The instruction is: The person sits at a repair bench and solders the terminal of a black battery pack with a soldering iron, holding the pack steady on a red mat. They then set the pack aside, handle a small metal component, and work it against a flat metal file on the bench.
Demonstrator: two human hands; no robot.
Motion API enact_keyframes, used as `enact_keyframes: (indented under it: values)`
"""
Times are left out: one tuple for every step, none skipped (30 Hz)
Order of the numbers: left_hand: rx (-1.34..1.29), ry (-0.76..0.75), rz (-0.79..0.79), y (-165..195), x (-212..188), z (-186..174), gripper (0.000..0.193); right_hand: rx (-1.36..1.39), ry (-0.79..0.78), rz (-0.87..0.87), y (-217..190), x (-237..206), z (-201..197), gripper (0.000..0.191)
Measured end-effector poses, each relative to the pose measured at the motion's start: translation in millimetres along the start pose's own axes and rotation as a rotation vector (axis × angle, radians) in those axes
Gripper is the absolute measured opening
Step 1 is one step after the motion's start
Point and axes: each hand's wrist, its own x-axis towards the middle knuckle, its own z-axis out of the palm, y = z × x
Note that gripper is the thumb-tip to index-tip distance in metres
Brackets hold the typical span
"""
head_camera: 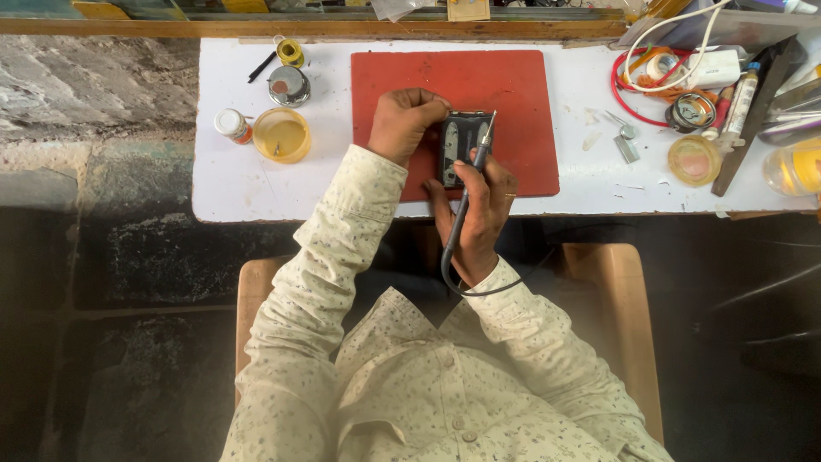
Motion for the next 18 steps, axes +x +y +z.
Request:
enact_keyframes:
  values:
    - [0.020, 0.012, 0.026, -1.2, -0.2, 0.6, 0.010, 0.004, -0.002, 0.001, 0.0, -0.8, 0.0, 0.061]
    - [0.039, 0.023, 0.052, -2.6, 0.1, 2.4, 0.010, 0.008, -0.004, 0.002, 1.1, -1.3, -0.3, 0.062]
    - [0.060, 0.035, 0.077, -3.9, -0.1, 3.6, 0.009, 0.011, -0.006, 0.004, 2.0, -2.4, -0.5, 0.062]
    - [0.076, 0.040, 0.096, -5.2, -0.7, 4.3, 0.009, 0.044, 0.003, 0.017, 3.6, -3.3, -0.2, 0.059]
    - [0.092, 0.044, 0.115, -6.4, -1.6, 4.6, 0.009, 0.076, 0.013, 0.031, 6.0, -3.6, 0.8, 0.055]
    - [0.110, 0.047, 0.135, -6.7, -1.2, 5.0, 0.009, 0.108, 0.023, 0.044, 9.6, -3.1, 1.6, 0.052]
    - [0.125, 0.041, 0.137, -6.1, -0.3, 4.5, 0.009, 0.151, 0.020, 0.081, 14.0, -1.9, 2.1, 0.043]
    - [0.139, 0.036, 0.138, -5.6, -0.2, 3.7, 0.009, 0.194, 0.015, 0.119, 19.1, -0.3, 1.0, 0.034]
    - [0.153, 0.031, 0.137, -5.4, -1.0, 3.3, 0.010, 0.237, 0.010, 0.157, 24.1, 0.9, -2.2, 0.026]
    - [0.155, 0.034, 0.131, -5.3, -1.0, 3.8, 0.010, 0.272, -0.008, 0.205, 30.3, 3.1, -7.6, 0.022]
    - [0.157, 0.038, 0.126, -5.2, -0.8, 4.2, 0.010, 0.309, -0.026, 0.251, 36.6, 6.2, -14.2, 0.022]
    - [0.159, 0.041, 0.121, -4.9, -1.1, 4.5, 0.010, 0.345, -0.045, 0.297, 42.2, 9.6, -20.3, 0.025]
    - [0.149, 0.041, 0.121, -4.6, -1.9, 4.4, 0.010, 0.419, -0.059, 0.299, 47.5, 13.8, -25.3, 0.027]
    - [0.139, 0.041, 0.120, -4.4, -2.1, 4.8, 0.010, 0.494, -0.073, 0.302, 54.2, 19.9, -29.5, 0.030]
    - [0.128, 0.040, 0.120, -4.1, -2.5, 5.3, 0.010, 0.567, -0.087, 0.304, 59.9, 26.2, -31.7, 0.032]
    - [0.122, 0.036, 0.117, -3.7, -3.1, 5.4, 0.010, 0.596, -0.092, 0.282, 65.0, 32.7, -31.1, 0.030]
    - [0.116, 0.032, 0.113, -3.3, -3.9, 5.0, 0.010, 0.626, -0.098, 0.259, 69.5, 39.1, -29.2, 0.028]
    - [0.110, 0.027, 0.112, -2.4, -3.6, 5.0, 0.010, 0.656, -0.102, 0.234, 72.9, 43.8, -28.4, 0.026]
